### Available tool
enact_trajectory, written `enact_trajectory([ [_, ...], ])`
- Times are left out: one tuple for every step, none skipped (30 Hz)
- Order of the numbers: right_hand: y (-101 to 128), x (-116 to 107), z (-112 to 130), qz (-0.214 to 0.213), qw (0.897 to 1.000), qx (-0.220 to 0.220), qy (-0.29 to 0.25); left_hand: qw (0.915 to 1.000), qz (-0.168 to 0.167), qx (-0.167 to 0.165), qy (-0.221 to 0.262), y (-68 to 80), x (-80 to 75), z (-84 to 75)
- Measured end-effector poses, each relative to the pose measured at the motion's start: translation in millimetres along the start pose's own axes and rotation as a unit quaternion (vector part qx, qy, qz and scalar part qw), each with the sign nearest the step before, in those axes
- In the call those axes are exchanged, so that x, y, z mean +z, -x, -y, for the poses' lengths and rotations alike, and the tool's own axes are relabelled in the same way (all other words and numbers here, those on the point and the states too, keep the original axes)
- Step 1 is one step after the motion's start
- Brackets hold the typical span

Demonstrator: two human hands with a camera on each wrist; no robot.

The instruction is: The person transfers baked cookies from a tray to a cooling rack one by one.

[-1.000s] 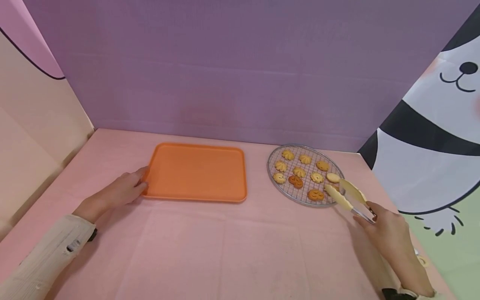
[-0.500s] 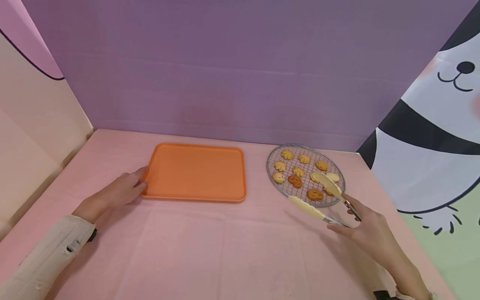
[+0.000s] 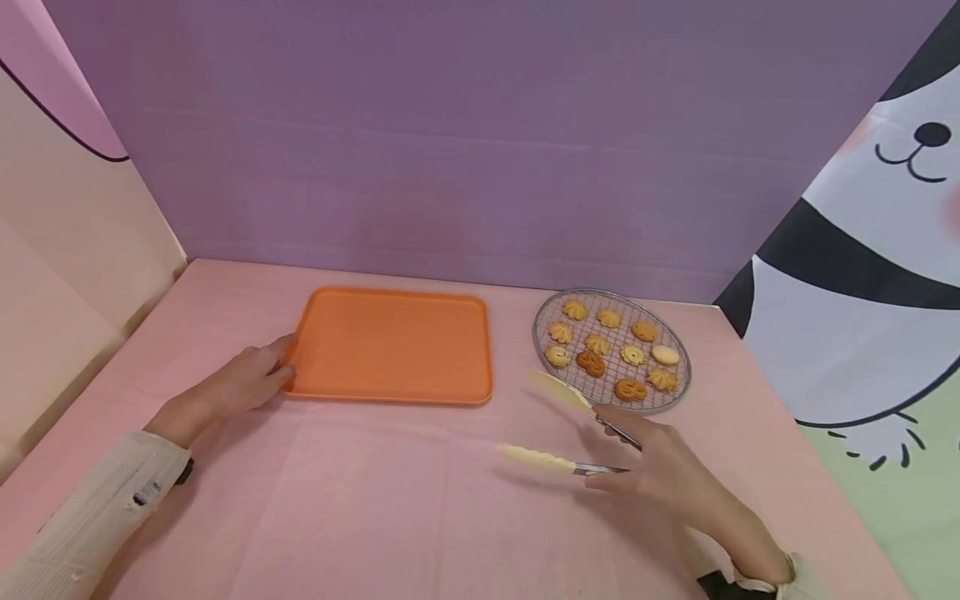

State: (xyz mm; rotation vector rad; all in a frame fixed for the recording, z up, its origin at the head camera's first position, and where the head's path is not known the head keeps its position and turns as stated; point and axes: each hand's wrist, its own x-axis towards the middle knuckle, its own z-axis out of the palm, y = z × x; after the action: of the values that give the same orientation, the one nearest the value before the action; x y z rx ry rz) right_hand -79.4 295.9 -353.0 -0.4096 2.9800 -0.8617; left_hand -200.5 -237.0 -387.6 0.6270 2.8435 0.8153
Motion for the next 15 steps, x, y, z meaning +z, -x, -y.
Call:
enact_trajectory([
  [-1.1, 2.4, 1.7, 0.004, 1.0, -0.006, -0.001, 1.0, 0.001, 0.0, 0.001, -0.5, 0.3, 0.2],
  [-2.2, 4.7, 3.0, 0.007, 1.0, -0.009, 0.001, 1.0, 0.002, 0.0, 0.003, -0.9, 0.4, 0.2],
  [-3.2, 6.7, 4.3, 0.01, 1.0, -0.014, 0.003, 1.0, 0.003, -0.002, 0.003, -1.3, 0.6, 0.1],
  [-4.4, 8.5, 5.0, 0.014, 1.0, -0.026, 0.009, 1.0, 0.005, -0.004, 0.006, -1.5, 0.6, 0.0],
  [-5.3, 10.1, 5.4, 0.018, 0.999, -0.038, 0.017, 0.9999, 0.006, -0.005, 0.007, -1.8, 0.6, -0.3],
  [-6.2, 11.9, 6.0, 0.021, 0.998, -0.045, 0.024, 0.9999, 0.007, -0.007, 0.008, -2.2, 0.8, -0.4],
  [-7.2, 13.7, 6.3, 0.024, 0.998, -0.052, 0.032, 0.9999, 0.008, -0.008, 0.01, -2.5, 0.8, -0.5],
  [-8.0, 15.4, 6.4, 0.028, 0.997, -0.057, 0.04, 0.9999, 0.009, -0.009, 0.009, -2.7, 0.8, -0.5],
  [-8.7, 16.9, 6.4, 0.03, 0.997, -0.06, 0.043, 0.9999, 0.01, -0.009, 0.008, -3.0, 0.9, -0.1],
  [-9.5, 18.4, 6.1, 0.032, 0.996, -0.065, 0.048, 0.9998, 0.011, -0.009, 0.013, -3.2, 0.9, 0.6],
  [-10.3, 19.9, 6.1, 0.033, 0.996, -0.061, 0.048, 0.9998, 0.012, -0.01, 0.014, -3.1, 0.9, 1.2],
  [-11.1, 21.3, 6.4, 0.035, 0.997, -0.058, 0.046, 0.9997, 0.013, -0.012, 0.017, -2.9, 1.0, 1.9],
  [-11.6, 22.4, 6.1, 0.036, 0.996, -0.059, 0.047, 0.9996, 0.013, -0.013, 0.021, -2.6, 1.0, 2.6],
  [-11.8, 23.3, 6.0, 0.038, 0.997, -0.056, 0.047, 0.9997, 0.01, -0.011, 0.018, -2.4, 1.1, 3.7],
  [-12.2, 24.0, 6.0, 0.039, 0.997, -0.054, 0.047, 0.9998, 0.007, -0.012, 0.017, -2.3, 1.3, 4.6],
])
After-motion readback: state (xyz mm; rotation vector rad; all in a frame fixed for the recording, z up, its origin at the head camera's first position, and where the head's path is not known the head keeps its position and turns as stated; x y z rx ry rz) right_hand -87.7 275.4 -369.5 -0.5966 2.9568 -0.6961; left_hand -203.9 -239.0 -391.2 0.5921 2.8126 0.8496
